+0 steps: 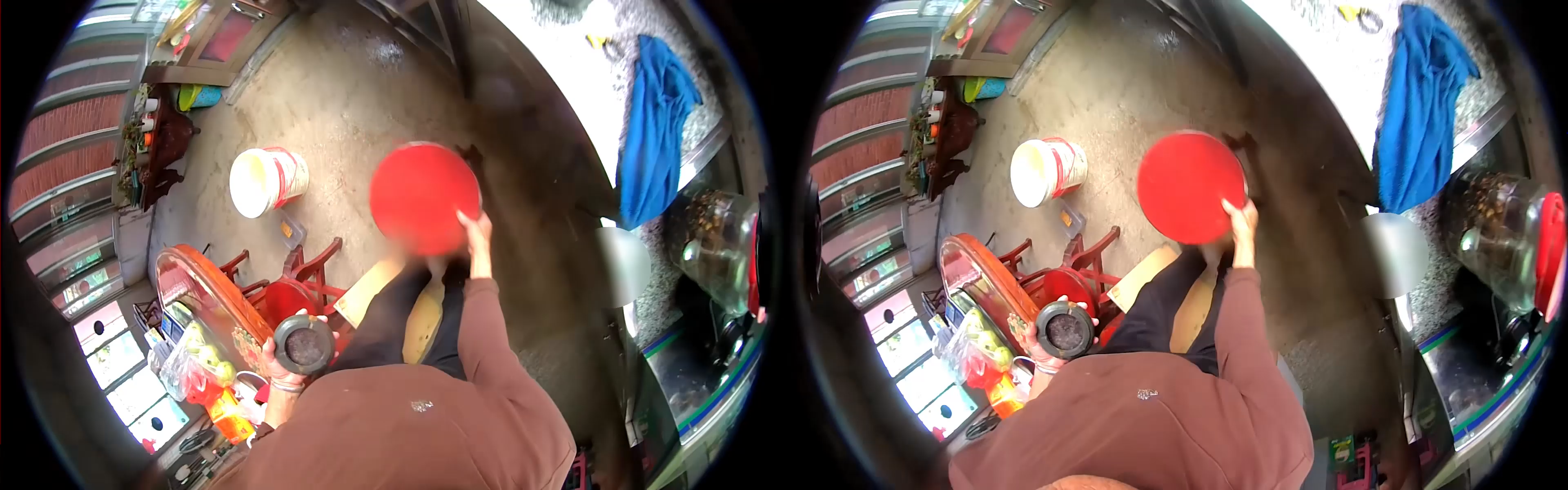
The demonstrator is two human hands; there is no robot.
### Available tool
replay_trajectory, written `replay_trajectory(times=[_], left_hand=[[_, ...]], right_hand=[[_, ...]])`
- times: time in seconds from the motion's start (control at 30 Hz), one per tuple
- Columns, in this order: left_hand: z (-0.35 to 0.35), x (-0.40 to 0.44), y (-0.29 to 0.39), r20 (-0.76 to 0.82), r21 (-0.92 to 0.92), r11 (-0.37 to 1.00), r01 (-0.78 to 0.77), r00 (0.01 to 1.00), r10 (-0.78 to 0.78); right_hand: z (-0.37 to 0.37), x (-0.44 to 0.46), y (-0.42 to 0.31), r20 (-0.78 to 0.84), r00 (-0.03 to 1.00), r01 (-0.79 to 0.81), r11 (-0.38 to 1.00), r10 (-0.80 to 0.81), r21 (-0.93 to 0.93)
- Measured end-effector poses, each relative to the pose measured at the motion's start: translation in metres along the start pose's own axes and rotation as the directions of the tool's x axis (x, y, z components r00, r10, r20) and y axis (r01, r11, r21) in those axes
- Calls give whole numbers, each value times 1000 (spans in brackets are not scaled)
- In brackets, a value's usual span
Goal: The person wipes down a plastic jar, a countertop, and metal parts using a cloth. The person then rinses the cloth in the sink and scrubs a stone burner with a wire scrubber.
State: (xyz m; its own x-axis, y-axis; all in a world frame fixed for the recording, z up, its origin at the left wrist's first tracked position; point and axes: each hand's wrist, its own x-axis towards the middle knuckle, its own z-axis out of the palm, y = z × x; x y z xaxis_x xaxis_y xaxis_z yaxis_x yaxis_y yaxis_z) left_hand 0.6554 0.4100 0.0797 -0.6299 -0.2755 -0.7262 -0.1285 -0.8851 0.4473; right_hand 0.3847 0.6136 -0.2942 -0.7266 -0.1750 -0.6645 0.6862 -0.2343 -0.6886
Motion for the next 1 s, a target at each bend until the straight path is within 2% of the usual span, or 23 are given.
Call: replay_trajectory(times=[0.03,0.07,0.1,0.17,0.23,0.3,0.33,0.37,0.4,0.43,0.47,0.5,0.57,0.63,0.67,0.7,0.77,0.83,0.87,0.9,0.97,1.0], left_hand=[[3,1,5,6,-2,1000,0,1000,0],[10,4,9,56,0,1000,4,998,-4],[18,8,13,93,-7,1000,-6,996,7],[36,11,20,161,-13,1000,-8,987,10],[55,13,33,239,35,999,-24,971,15],[73,10,43,294,39,998,-51,955,37],[72,15,51,342,57,996,-61,939,38],[79,16,61,379,77,995,-56,925,22],[90,17,68,397,53,998,-39,918,15],[101,21,73,418,30,999,-23,908,9],[106,29,77,454,14,1000,-5,891,-2],[109,39,82,461,4,1000,18,887,-18],[113,64,89,480,-13,996,85,875,-69],[121,93,97,558,4,986,167,818,-141],[123,110,103,578,12,978,209,796,-177],[124,125,108,597,17,967,254,774,-214],[128,156,124,623,24,939,343,730,-282],[134,179,150,643,47,930,366,701,-308],[138,185,165,641,23,917,397,698,-319],[134,191,180,634,22,924,381,709,-308],[129,210,215,622,38,942,334,730,-283],[122,219,232,609,23,948,316,748,-264]], right_hand=[[-23,-6,-3,-16,995,-99,995,98,-15],[-45,-11,-6,1,995,-105,994,105,-20],[-61,-19,-19,-38,988,-155,979,151,-132],[-101,-8,2,-92,980,-199,910,177,-364],[-105,-15,-23,-143,980,-198,716,137,-669],[-75,-46,-95,48,995,79,432,-83,-898],[-52,-66,-139,242,937,334,445,-250,-831],[-37,-66,-151,353,790,562,362,-502,-743],[0,-94,-198,372,745,602,318,-554,-732],[30,-112,-235,413,646,698,277,-642,-661],[55,-117,-262,468,396,838,103,-790,-536],[75,-117,-288,518,226,858,-83,-825,-508],[108,-117,-336,551,128,698,-319,-825,-641],[125,-96,-364,495,301,442,-340,-815,-830],[129,-81,-373,479,393,229,-421,-785,-878],[129,-68,-376,505,312,120,-493,-805,-861],[109,-25,-364,465,485,185,-433,-741,-882],[106,-11,-368,411,621,150,-412,-668,-898],[110,-4,-370,389,558,140,-379,-733,-915],[105,-3,-375,353,661,160,-336,-662,-928],[108,4,-381,473,551,169,-463,-688,-870],[118,3,-385,413,612,155,-410,-675,-899]])
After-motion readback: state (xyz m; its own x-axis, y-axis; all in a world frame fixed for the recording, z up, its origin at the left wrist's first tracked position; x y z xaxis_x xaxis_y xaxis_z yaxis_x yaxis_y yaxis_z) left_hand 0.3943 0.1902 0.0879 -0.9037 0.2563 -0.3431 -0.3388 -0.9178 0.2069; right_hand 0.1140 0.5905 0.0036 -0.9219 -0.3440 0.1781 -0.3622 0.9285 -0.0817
